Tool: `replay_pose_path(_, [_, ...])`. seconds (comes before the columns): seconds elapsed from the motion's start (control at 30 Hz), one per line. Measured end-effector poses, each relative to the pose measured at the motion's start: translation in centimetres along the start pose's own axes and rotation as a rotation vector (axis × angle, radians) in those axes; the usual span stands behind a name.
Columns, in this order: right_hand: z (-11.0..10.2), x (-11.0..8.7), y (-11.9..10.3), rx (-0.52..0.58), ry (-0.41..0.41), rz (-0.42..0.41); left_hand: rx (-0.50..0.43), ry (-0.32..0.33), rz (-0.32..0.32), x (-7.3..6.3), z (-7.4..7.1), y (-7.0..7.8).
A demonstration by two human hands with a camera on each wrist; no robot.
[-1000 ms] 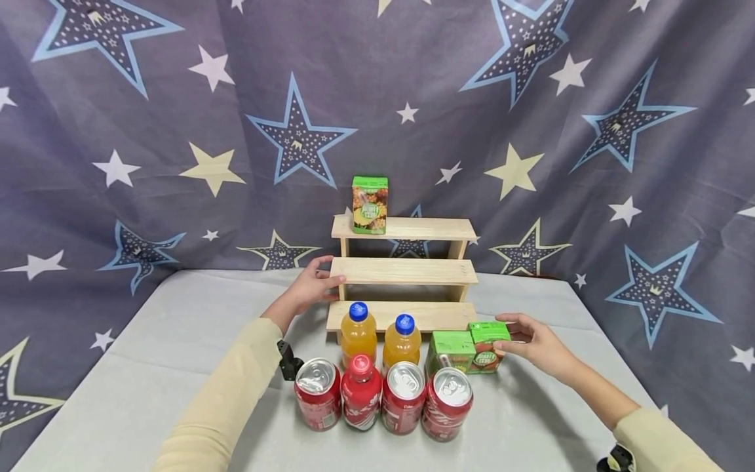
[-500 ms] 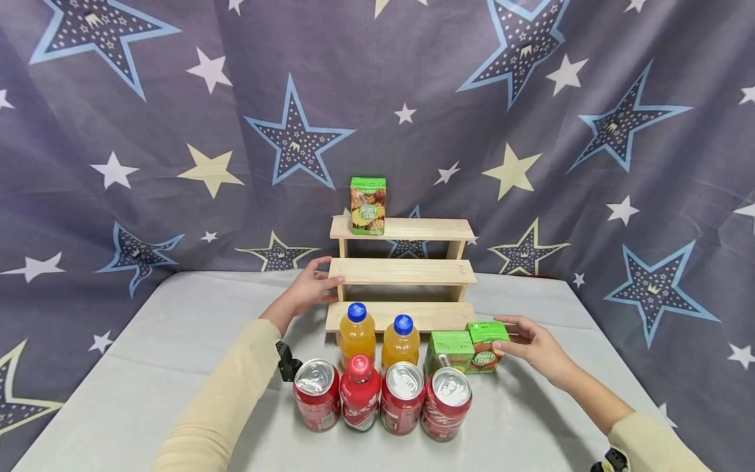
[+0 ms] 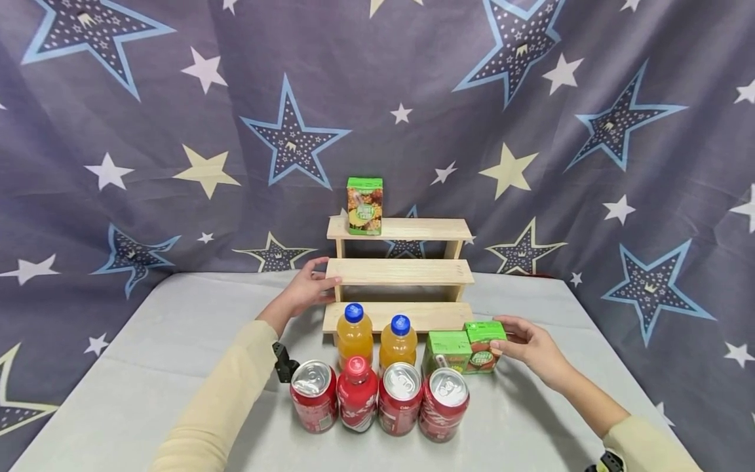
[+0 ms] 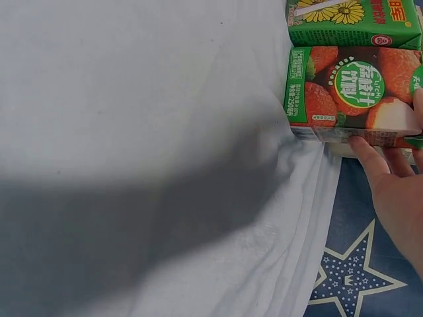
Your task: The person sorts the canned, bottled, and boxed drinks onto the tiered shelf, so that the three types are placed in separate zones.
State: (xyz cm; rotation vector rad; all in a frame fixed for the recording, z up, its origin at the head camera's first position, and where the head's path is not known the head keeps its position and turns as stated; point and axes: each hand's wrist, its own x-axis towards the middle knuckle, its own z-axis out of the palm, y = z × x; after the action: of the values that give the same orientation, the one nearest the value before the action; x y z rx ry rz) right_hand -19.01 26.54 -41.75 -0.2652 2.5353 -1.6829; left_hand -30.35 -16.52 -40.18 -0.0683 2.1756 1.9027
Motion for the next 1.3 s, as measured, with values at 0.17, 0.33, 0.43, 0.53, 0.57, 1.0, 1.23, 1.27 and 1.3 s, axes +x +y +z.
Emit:
replay_pose_path(0.17, [-0.2, 0.0, -0.4, -0.002, 0.003, -0.007, -0.002, -0.001, 0.0, -0.1, -0.1, 0.2])
replay_pose_path(0.33, [-0.7, 0.0, -0.9, 0.003, 0.009, -0.006, -0.006, 0.001, -0.011, -0.1, -0.1, 0.3])
replay_pose_path(0.43, [-1.1, -0.1, -1.2, 0.003, 0.025, -0.006, -0.007, 0.003, -0.009, -0.1, -0.1, 0.3])
replay_pose_path(0.53, [-1.6, -0.2, -1.6, 0.017, 0.035, -0.006, -0.01, 0.003, -0.01, -0.1, -0.2, 0.3])
replay_pose_path(0.57, [-1.7, -0.2, -1.7, 0.02, 0.037, -0.009, -0.012, 0.002, -0.012, -0.1, -0.2, 0.3])
replay_pose_path(1.0, [-3.4, 0.8, -4.2, 0.037, 0.057, -0.049, -0.015, -0.003, -0.008, -0.1, -0.2, 0.1])
replay_pose_path(1.23, [-3.8, 1.3, -6.0, 0.021, 0.053, -0.065, -0.012, 0.005, -0.027, 0.0, -0.1, 0.2])
replay_pose_path(1.27, [-3.8, 1.4, -6.3, 0.013, 0.061, -0.067, -0.01, 0.005, -0.03, 0.0, -0.2, 0.2])
replay_pose_path(1.3, [-3.8, 1.6, -6.7, 0.01, 0.07, -0.066, -0.009, 0.004, -0.03, 0.1, -0.2, 0.1])
